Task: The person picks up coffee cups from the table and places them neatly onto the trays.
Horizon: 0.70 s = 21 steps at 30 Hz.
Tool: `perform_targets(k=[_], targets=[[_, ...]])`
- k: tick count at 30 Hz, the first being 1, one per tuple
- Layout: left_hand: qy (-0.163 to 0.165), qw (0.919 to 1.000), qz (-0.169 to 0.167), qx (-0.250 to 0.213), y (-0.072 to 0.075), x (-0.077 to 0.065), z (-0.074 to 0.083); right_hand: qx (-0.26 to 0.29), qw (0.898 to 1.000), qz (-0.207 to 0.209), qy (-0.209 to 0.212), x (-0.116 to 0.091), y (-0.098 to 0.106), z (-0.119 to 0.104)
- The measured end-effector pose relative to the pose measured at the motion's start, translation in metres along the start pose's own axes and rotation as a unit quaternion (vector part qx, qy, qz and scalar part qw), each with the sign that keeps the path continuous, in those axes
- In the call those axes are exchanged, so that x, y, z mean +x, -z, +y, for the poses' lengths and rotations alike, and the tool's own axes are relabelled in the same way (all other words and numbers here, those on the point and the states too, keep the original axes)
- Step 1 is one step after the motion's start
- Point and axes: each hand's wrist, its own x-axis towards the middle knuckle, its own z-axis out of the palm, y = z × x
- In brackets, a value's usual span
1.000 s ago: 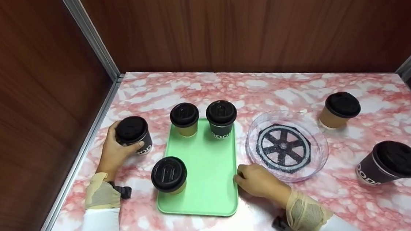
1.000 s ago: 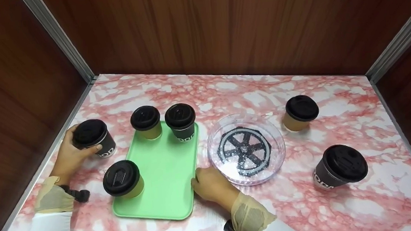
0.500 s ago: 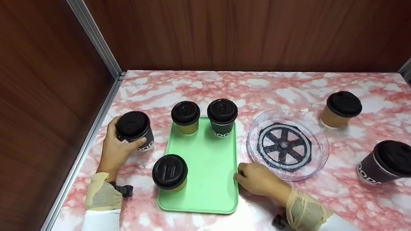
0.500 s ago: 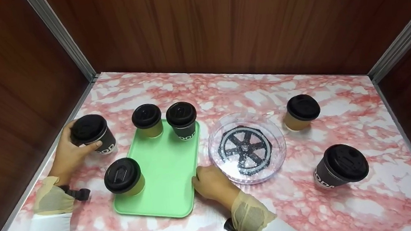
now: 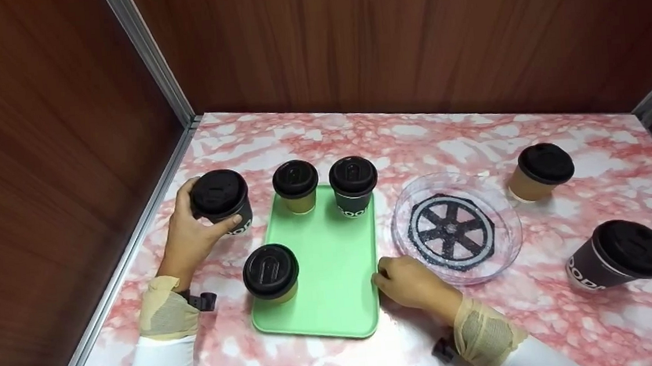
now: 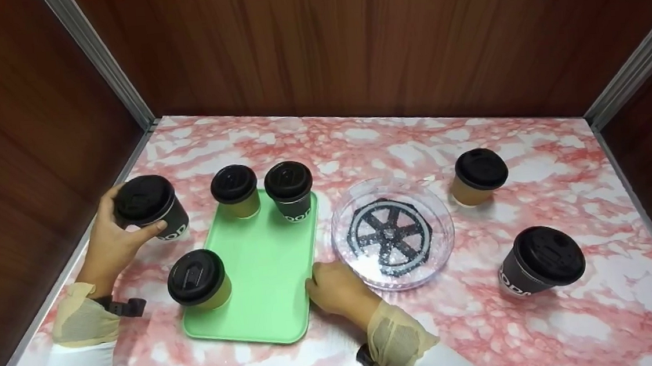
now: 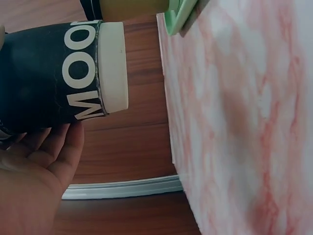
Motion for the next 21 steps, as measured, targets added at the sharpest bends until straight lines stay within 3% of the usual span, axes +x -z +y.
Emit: perform_targets(k=[9, 21], targets=[[-0.019, 0.9997, 0.008, 0.014, -0.002, -0.007, 0.023, -0.001, 1.0, 0.003, 0.006, 0.0, 0.001, 0.0], [-0.064, 0.9979, 0.012, -0.009, -0.013, -0.017, 0.059, 0.003, 1.0, 0.004, 0.002, 0.0, -0.001, 0.001]])
